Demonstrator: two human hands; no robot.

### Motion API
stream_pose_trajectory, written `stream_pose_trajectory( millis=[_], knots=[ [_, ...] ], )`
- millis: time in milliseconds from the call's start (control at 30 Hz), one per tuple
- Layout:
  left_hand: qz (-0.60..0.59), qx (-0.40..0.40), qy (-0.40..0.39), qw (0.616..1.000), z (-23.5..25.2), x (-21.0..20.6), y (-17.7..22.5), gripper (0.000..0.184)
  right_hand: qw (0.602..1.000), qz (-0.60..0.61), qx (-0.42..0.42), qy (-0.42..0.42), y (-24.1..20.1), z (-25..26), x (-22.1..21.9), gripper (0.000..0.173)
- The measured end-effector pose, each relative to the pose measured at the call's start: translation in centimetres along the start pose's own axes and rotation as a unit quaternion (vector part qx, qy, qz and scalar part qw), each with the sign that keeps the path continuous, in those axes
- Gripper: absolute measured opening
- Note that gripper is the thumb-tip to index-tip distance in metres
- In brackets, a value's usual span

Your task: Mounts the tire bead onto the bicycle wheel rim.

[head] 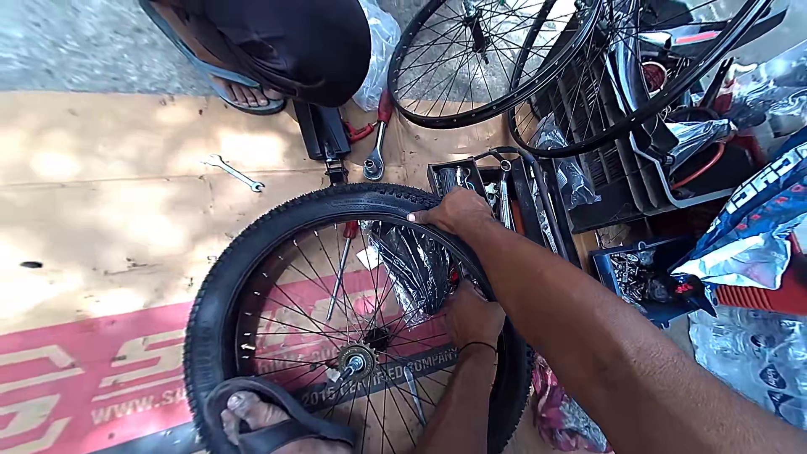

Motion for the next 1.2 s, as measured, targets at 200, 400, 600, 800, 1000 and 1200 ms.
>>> stream_pose_trajectory(
  millis=[200, 400, 600, 800, 1000, 1200],
  knots=[
    [-0.014, -0.064, 0.075, 0.995, -1.3, 0.4, -0.4, 0.058, 0.999, 0.021, -0.011, 0.023, 0.5, 0.0, -0.6, 0.089],
    [0.005, -0.116, 0.153, 0.981, -2.5, 0.4, -0.2, 0.102, 0.999, 0.022, -0.020, 0.043, 0.4, -0.4, -0.5, 0.091],
    [0.068, -0.129, 0.042, 0.988, -1.2, 5.9, 1.7, 0.083, 0.999, 0.012, -0.019, 0.047, 0.4, -0.3, -0.5, 0.089],
    [0.161, -0.391, 0.184, 0.888, 11.0, 23.3, 5.6, 0.095, 0.999, 0.007, -0.026, 0.039, 0.6, -0.4, -0.5, 0.091],
    [0.237, -0.317, 0.099, 0.913, 22.8, 23.0, 5.1, 0.088, 0.999, 0.017, -0.033, 0.035, 0.8, 0.9, -0.3, 0.090],
    [0.281, -0.321, 0.070, 0.902, 25.4, 23.1, 5.4, 0.088, 0.998, -0.023, -0.019, 0.047, -0.5, 1.6, -0.9, 0.089]
  ],
)
Point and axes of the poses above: each hand's wrist, its own z-axis towards the middle knuckle, its own x-axis out of the back of the hand, y = z × x, the point moved 9 cm from there along z, towards the middle knuckle, and after that the axes turned 14 degrees about -z, right-handed, at the moved point
